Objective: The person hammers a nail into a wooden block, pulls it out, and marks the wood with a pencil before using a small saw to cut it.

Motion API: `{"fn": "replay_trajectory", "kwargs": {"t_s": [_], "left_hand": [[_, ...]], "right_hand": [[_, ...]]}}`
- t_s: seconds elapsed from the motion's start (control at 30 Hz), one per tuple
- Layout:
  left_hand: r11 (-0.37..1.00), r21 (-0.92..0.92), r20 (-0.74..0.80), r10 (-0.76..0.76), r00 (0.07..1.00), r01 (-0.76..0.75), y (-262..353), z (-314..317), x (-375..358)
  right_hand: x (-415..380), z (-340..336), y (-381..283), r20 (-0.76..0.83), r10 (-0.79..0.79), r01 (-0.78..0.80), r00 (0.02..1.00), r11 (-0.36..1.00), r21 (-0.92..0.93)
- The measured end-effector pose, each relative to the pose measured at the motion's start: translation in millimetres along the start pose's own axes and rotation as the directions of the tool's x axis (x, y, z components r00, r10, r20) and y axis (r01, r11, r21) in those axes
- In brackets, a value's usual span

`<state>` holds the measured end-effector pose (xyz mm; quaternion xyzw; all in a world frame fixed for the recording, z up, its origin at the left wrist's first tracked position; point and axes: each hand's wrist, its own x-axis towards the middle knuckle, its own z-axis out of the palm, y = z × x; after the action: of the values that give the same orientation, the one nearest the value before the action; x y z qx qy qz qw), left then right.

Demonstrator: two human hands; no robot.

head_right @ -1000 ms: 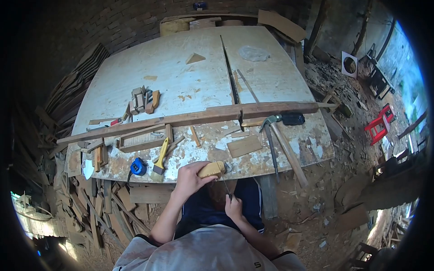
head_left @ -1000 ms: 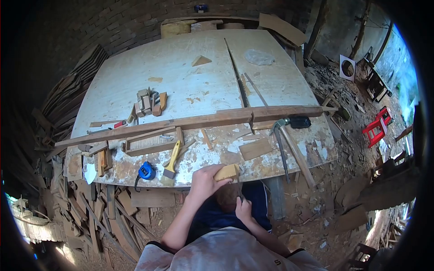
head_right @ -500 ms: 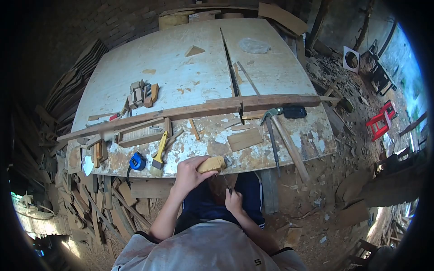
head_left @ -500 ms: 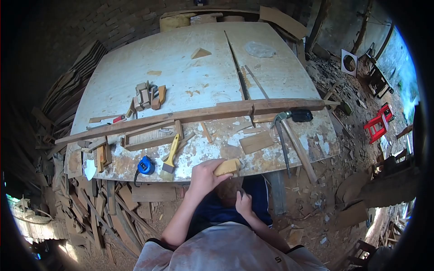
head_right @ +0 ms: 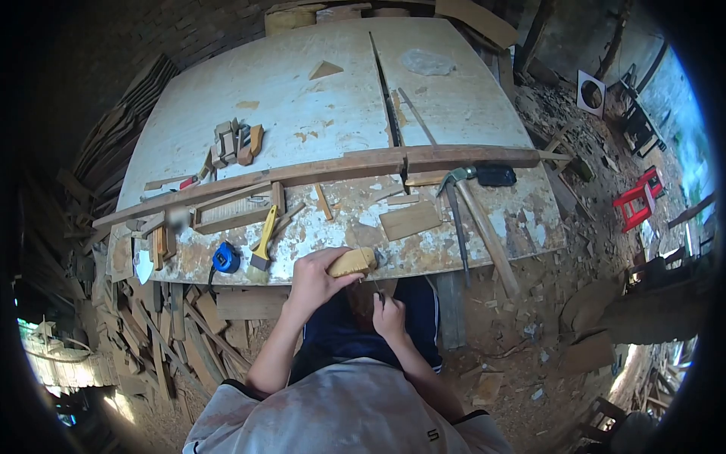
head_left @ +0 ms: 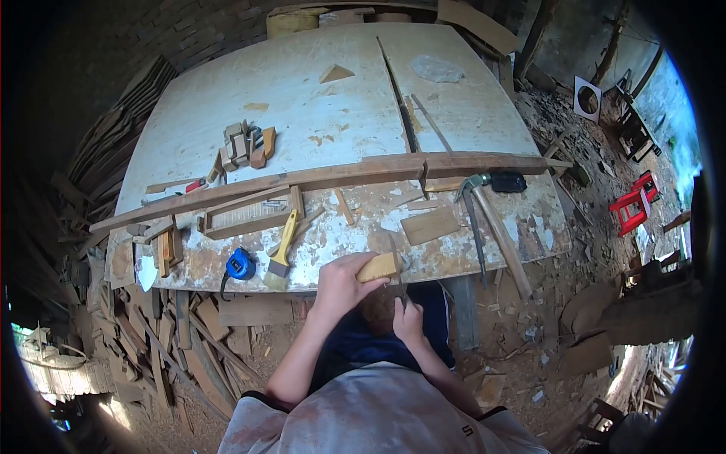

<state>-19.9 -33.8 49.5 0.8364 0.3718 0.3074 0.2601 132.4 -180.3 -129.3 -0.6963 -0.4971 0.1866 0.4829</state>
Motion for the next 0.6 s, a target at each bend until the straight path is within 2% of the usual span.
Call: {"fn": "replay_trajectory", "kwargs": {"t_s": [0.07,0.1,0.23,0.33,0.37,0.47,0.5,0.6], "left_hand": [[0.999,0.007,-0.015,0.033,0.999,-0.033,-3,-2,5],[0.998,0.008,-0.032,0.055,0.998,-0.054,-5,0,4],[0.999,0.012,-0.008,0.035,0.999,-0.035,-1,-2,4],[1.000,0.014,-0.002,0.027,1.000,-0.027,0,-2,4],[0.997,0.013,-0.042,0.074,0.996,-0.073,-7,2,3],[0.998,-0.007,-0.045,0.064,0.997,-0.065,-4,2,3],[0.999,0.005,-0.043,0.035,0.998,-0.034,-1,1,3],[1.000,0.006,-0.040,0.029,0.999,-0.029,0,1,4]], "right_hand": [[-27,10,33,-0.022,0.007,-0.008,1.000,0.999,-0.051],[-38,15,42,-0.044,0.036,-0.037,0.998,0.999,-0.017],[0,2,-3,0.013,0.003,-0.003,1.000,1.000,0.018],[-28,17,37,-0.016,-0.002,0.002,1.000,1.000,-0.022],[-43,24,58,-0.050,0.023,-0.023,0.998,1.000,-0.003],[-14,11,17,0.008,-0.016,0.016,1.000,1.000,0.018],[-1,2,-5,0.045,0.020,-0.021,0.999,1.000,0.018],[-20,14,29,-0.009,0.018,-0.018,1.000,1.000,0.000]]}}
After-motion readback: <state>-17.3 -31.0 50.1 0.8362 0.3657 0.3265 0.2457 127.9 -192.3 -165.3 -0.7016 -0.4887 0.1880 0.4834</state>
